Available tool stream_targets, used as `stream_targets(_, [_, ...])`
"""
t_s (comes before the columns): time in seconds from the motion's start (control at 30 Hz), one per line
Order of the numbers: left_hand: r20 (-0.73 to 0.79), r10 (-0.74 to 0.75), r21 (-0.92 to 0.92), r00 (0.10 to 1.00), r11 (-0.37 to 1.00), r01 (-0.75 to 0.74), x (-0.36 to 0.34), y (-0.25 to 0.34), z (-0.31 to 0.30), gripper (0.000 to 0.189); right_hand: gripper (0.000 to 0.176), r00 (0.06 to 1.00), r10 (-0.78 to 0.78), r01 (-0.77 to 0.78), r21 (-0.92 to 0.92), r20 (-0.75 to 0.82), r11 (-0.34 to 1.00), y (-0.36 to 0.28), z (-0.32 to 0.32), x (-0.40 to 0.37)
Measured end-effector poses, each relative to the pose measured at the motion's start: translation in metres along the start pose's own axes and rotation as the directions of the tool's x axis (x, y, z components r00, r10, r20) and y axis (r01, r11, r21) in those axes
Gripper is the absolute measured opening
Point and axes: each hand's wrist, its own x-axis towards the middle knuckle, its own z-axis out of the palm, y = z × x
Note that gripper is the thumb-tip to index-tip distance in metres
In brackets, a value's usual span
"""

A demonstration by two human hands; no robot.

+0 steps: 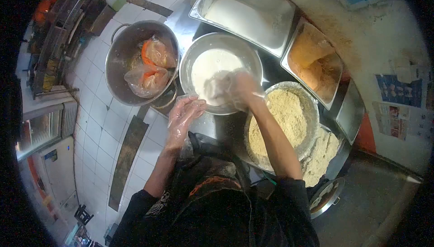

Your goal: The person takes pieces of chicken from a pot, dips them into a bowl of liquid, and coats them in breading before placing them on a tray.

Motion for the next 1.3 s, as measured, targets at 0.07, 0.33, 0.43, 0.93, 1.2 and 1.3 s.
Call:
stream_targets(0.07, [0.002, -0.001, -0.1, 1.0, 0.995, 0.001, 0.0, -0.012, -0.005, 0.037, 0.031, 0.994, 0.044, -0.063, -0.195, -0.102, 0.979, 0.017, 0.012, 0.017])
stream_targets(0.33, [0.04, 0.019, 0.066, 0.999, 0.998, -0.022, -0.001, 0.017, 0.007, 0.039, 0.027, 0.87, -0.374, 0.032, -0.722, -0.32, 0.692, 0.078, 0.037, 0.066])
stream_targets(0.43, [0.003, -0.011, 0.049, 1.0, 0.999, 0.011, -0.002, 0.016, 0.008, 0.039, 0.034, 0.908, -0.243, 0.101, -0.385, -0.341, 0.917, 0.036, -0.016, 0.028])
stream_targets(0.93, [0.092, -0.03, 0.175, 0.995, 0.984, 0.014, -0.006, 0.008, 0.017, 0.037, 0.029, 0.666, -0.358, 0.317, -0.186, -0.655, 0.93, -0.059, -0.141, -0.105])
stream_targets(1.2, [0.269, 0.002, 0.287, 0.963, 0.955, -0.082, -0.018, -0.015, 0.033, 0.029, 0.033, 0.808, -0.239, 0.419, 0.24, -0.539, 0.876, -0.002, -0.028, -0.012])
stream_targets(1.3, [0.385, -0.014, 0.384, 0.923, 0.912, -0.146, -0.03, 0.013, 0.062, 0.026, 0.035, 0.846, -0.198, 0.318, 0.171, -0.495, 0.933, -0.013, -0.031, -0.022])
